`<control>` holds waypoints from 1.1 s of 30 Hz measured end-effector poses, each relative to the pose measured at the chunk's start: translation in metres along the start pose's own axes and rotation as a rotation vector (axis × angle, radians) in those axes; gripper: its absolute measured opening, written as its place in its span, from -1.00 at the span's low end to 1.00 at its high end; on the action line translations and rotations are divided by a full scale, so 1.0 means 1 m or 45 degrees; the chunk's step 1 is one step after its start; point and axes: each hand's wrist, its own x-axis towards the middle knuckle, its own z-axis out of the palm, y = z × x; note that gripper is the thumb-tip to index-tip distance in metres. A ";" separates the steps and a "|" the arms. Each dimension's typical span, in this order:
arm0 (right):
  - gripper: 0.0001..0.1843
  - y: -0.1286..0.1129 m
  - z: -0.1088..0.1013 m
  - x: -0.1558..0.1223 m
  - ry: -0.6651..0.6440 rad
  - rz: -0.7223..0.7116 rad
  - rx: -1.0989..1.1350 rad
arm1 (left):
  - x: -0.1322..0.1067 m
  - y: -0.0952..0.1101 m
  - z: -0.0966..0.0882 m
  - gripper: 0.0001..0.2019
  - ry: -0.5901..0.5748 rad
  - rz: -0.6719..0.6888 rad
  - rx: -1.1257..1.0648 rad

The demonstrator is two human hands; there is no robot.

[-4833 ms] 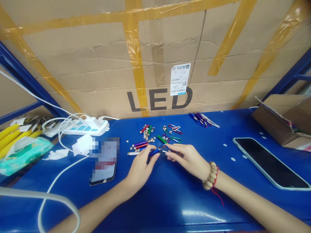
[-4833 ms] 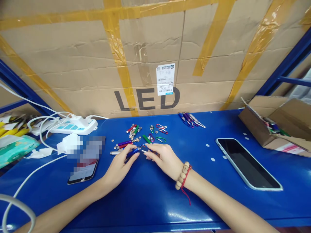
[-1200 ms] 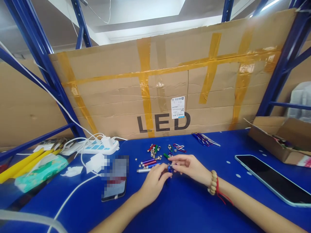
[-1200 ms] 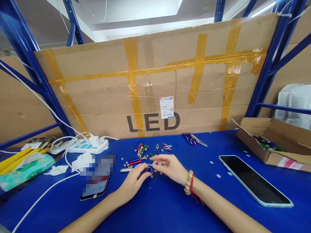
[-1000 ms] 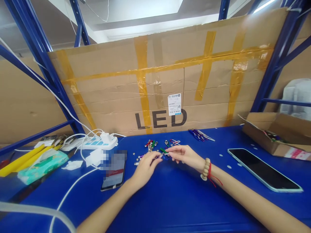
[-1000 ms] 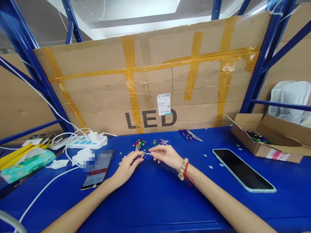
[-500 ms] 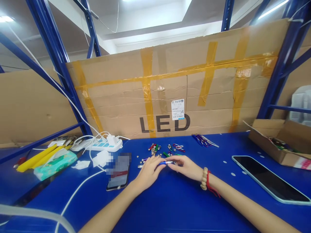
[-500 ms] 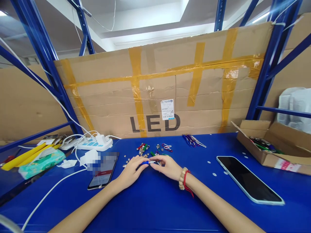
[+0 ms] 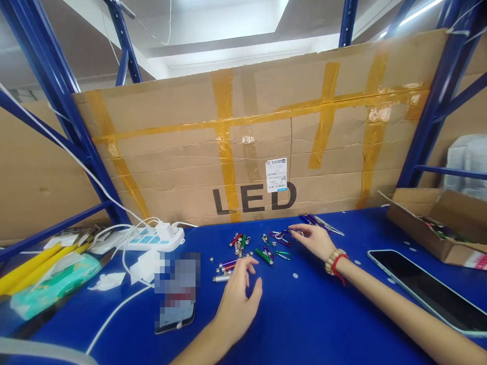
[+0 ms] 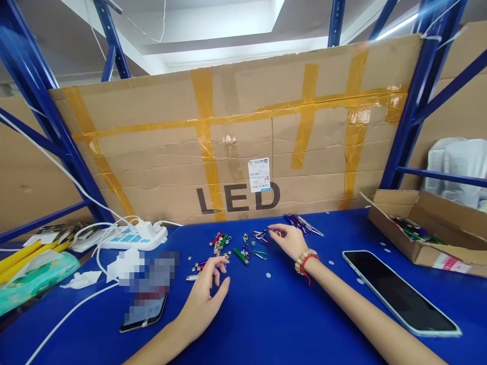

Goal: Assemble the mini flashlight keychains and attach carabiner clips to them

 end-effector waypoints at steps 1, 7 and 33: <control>-0.70 0.006 0.000 0.005 0.006 -0.004 -0.115 | -0.001 0.001 0.000 -0.77 -0.018 0.013 -0.008; -0.79 0.025 0.004 0.025 0.005 -0.082 -0.782 | -0.008 0.010 -0.002 -0.79 -0.157 0.033 0.000; -0.43 -0.051 0.030 -0.040 -0.610 -0.796 -0.218 | 0.015 -0.024 -0.022 -0.89 0.082 0.043 1.183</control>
